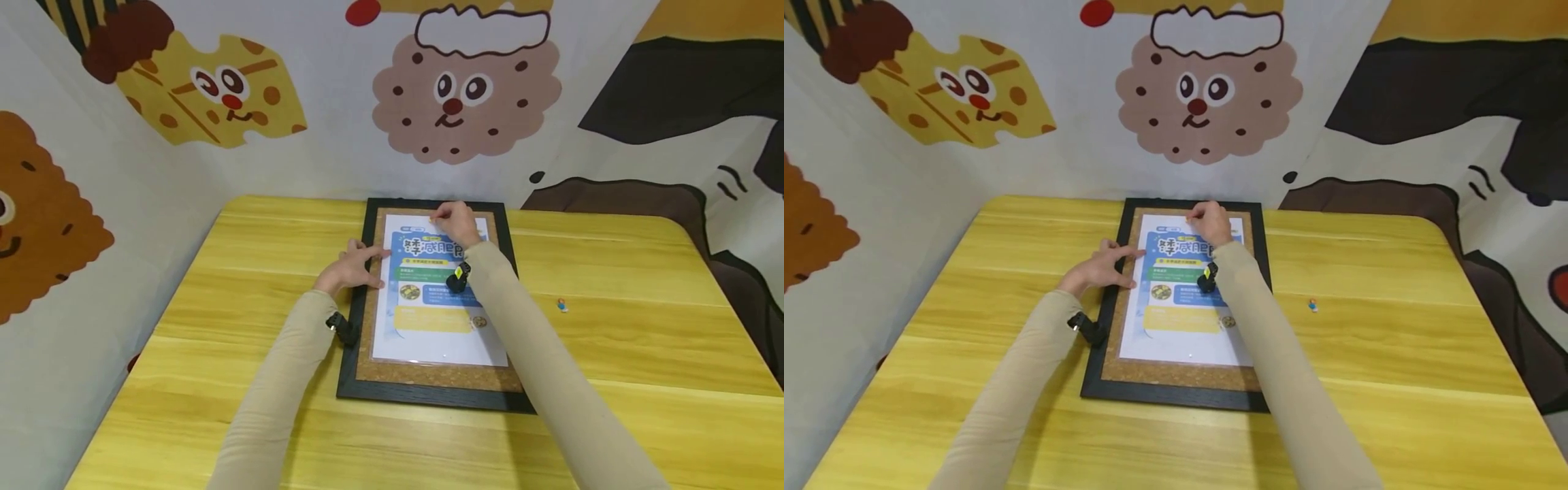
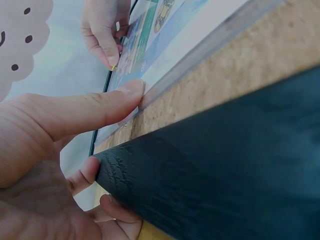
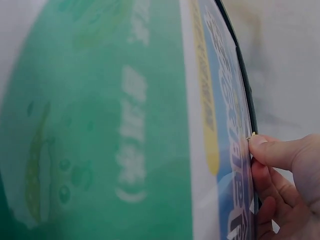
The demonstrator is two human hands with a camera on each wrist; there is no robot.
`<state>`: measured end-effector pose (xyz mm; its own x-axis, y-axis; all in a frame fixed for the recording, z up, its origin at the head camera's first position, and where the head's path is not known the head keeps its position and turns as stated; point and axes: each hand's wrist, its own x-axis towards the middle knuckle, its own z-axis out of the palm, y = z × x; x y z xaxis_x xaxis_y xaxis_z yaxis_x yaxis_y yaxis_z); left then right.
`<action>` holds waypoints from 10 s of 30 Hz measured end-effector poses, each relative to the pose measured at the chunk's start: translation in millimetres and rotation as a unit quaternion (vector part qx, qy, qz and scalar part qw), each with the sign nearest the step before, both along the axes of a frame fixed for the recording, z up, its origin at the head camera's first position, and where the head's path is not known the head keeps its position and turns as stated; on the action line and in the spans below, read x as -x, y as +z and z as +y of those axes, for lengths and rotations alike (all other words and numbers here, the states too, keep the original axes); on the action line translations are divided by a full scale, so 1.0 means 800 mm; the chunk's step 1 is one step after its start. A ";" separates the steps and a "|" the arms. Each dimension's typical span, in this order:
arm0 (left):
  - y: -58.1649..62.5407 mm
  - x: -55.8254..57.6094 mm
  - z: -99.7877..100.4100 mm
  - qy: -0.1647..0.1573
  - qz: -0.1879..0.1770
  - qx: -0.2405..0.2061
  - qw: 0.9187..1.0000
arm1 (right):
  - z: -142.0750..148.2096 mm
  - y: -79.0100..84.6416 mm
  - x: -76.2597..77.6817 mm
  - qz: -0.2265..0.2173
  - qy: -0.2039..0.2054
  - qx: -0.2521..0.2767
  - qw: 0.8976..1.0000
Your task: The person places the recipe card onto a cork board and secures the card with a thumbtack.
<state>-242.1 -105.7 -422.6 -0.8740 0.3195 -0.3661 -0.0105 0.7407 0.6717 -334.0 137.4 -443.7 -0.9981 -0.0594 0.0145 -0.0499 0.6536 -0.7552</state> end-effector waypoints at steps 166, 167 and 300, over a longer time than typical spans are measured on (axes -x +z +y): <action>-0.010 -0.033 -0.026 0.020 -0.004 -0.096 0.995 | 0.254 0.034 -0.200 0.048 0.184 -0.107 0.976; -0.010 -0.033 -0.025 0.020 -0.004 -0.096 0.995 | 0.258 0.032 -0.202 0.051 0.180 -0.107 0.976; -0.009 -0.035 -0.026 -0.009 0.010 -0.071 0.997 | 0.041 0.021 -0.134 -0.018 0.255 0.051 0.965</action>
<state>-213.8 -126.5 -430.1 -0.8744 0.3830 -0.2980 0.0169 0.6377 0.7701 -227.1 170.4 -426.9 -0.8392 -0.5436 0.0120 -0.3184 0.4734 -0.8213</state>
